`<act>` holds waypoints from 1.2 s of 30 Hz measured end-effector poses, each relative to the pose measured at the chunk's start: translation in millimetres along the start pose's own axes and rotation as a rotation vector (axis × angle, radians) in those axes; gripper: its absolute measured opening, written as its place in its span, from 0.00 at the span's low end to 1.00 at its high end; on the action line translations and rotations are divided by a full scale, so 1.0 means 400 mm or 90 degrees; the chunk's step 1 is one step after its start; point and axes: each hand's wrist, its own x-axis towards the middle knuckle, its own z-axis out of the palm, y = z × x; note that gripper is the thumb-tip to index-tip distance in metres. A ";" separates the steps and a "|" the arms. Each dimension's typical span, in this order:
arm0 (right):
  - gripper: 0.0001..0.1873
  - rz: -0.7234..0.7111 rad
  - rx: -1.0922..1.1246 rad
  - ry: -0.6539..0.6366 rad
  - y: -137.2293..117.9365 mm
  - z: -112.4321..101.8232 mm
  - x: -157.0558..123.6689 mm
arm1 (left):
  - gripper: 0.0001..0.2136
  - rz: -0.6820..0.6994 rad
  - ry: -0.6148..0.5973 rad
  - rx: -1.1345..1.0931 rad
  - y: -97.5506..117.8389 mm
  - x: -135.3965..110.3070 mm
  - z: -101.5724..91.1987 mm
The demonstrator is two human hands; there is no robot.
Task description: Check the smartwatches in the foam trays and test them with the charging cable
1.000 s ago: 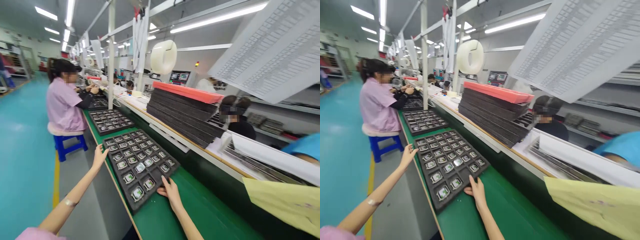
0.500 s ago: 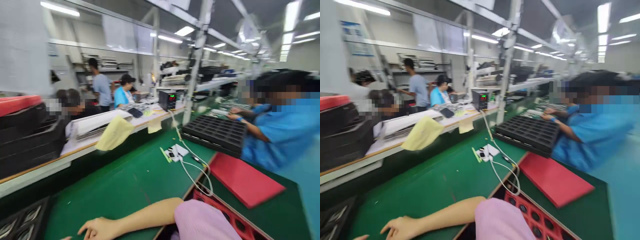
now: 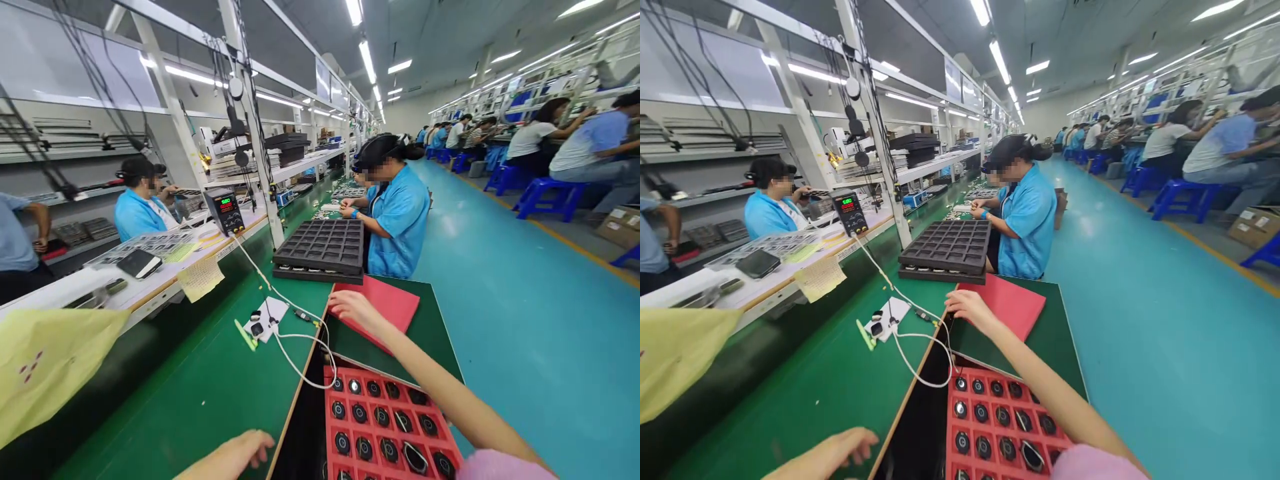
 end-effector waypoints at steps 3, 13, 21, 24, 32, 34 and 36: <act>0.09 -0.059 0.052 0.178 -0.041 -0.152 0.087 | 0.18 0.222 -0.048 -0.033 0.123 0.164 -0.017; 0.13 0.044 0.095 0.300 -0.074 -0.293 0.246 | 0.09 0.120 0.167 -0.601 0.355 0.666 -0.094; 0.15 0.107 0.092 0.336 -0.153 -0.283 0.334 | 0.15 -0.002 0.284 -0.812 0.401 0.864 -0.151; 0.15 0.086 0.109 0.306 -0.185 -0.265 0.363 | 0.16 -0.028 0.277 -0.868 0.402 0.893 -0.166; 0.14 -0.033 0.167 0.262 -0.277 -0.232 0.386 | 0.17 -0.056 0.235 -0.937 0.411 0.920 -0.209; 0.14 -0.060 0.170 0.269 -0.303 -0.236 0.370 | 0.17 -0.066 0.243 -0.944 0.428 0.927 -0.221; 0.14 -0.080 0.166 0.273 -0.332 -0.240 0.347 | 0.17 -0.065 0.251 -0.955 0.448 0.927 -0.236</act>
